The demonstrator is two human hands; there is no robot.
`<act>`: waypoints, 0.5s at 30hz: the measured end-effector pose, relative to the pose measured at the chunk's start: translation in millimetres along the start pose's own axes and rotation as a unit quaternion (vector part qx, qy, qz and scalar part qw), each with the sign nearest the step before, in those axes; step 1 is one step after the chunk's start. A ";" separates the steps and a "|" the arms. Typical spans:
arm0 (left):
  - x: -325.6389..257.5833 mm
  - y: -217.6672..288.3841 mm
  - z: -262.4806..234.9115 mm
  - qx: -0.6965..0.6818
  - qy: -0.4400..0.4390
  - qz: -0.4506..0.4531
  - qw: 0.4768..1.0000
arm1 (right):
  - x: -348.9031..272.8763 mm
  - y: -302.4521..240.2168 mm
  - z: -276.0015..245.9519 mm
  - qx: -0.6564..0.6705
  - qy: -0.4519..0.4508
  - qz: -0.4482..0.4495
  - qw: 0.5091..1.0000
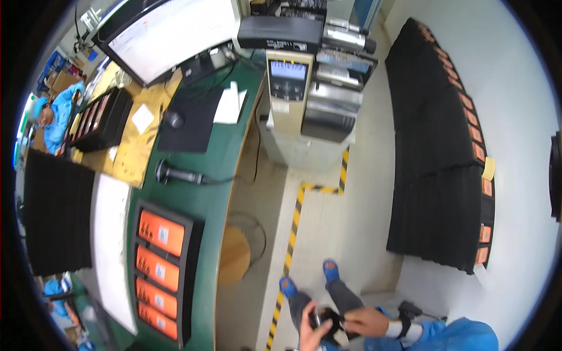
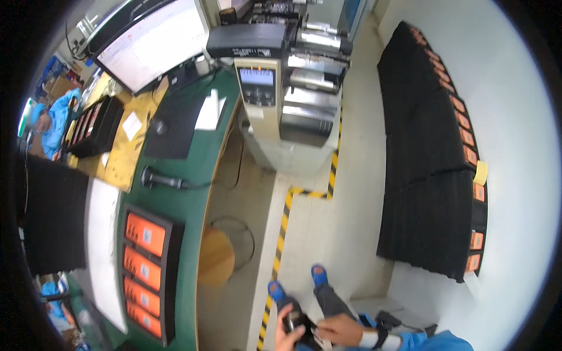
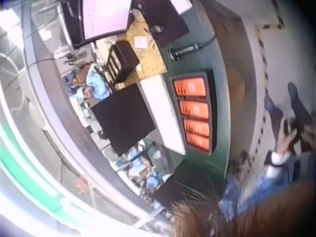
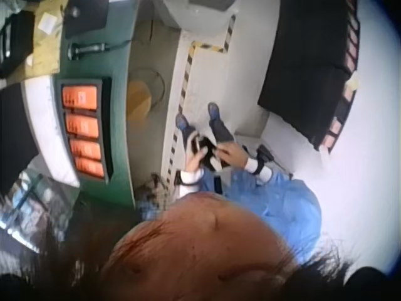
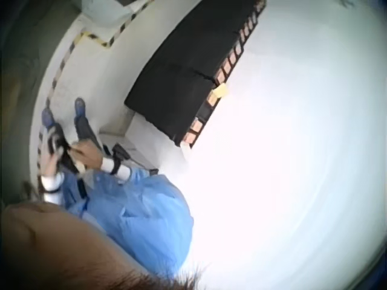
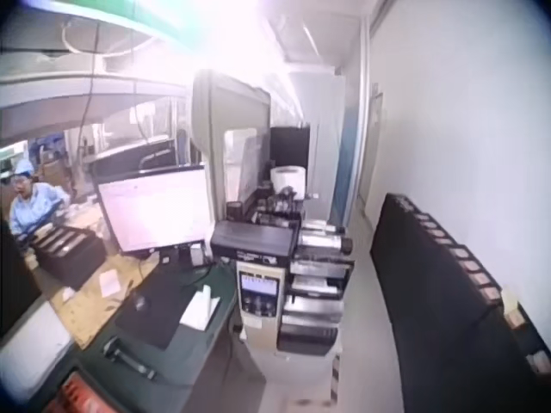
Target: Replacing or adjusting the thermal transfer ribbon and label roll in an industrial label printer.
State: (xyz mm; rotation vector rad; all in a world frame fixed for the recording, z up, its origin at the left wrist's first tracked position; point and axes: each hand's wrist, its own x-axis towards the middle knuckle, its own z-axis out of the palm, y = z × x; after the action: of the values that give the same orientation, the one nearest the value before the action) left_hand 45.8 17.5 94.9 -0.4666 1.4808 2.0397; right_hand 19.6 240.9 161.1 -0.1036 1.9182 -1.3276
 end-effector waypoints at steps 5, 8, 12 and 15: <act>4.7 129.2 65.0 0.045 -0.009 0.005 0.999 | -58.5 -94.5 -90.2 0.148 0.015 -0.183 0.972; 3.1 188.7 107.2 0.082 -0.043 0.062 0.994 | -91.1 -96.6 -139.1 0.258 0.159 -0.185 0.935; 0.0 235.7 159.5 0.106 -0.132 0.078 0.982 | -102.4 -95.2 -209.3 0.219 0.217 -0.159 0.938; 2.7 258.8 199.4 0.130 -0.195 0.059 0.970 | -107.6 -111.2 -247.0 0.121 0.165 -0.207 0.957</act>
State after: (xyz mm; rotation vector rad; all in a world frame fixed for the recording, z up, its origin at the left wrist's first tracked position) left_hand -108.9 148.4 351.1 0.1262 1.5226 1.8505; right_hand -102.1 428.9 347.6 -0.1791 2.0604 -1.9552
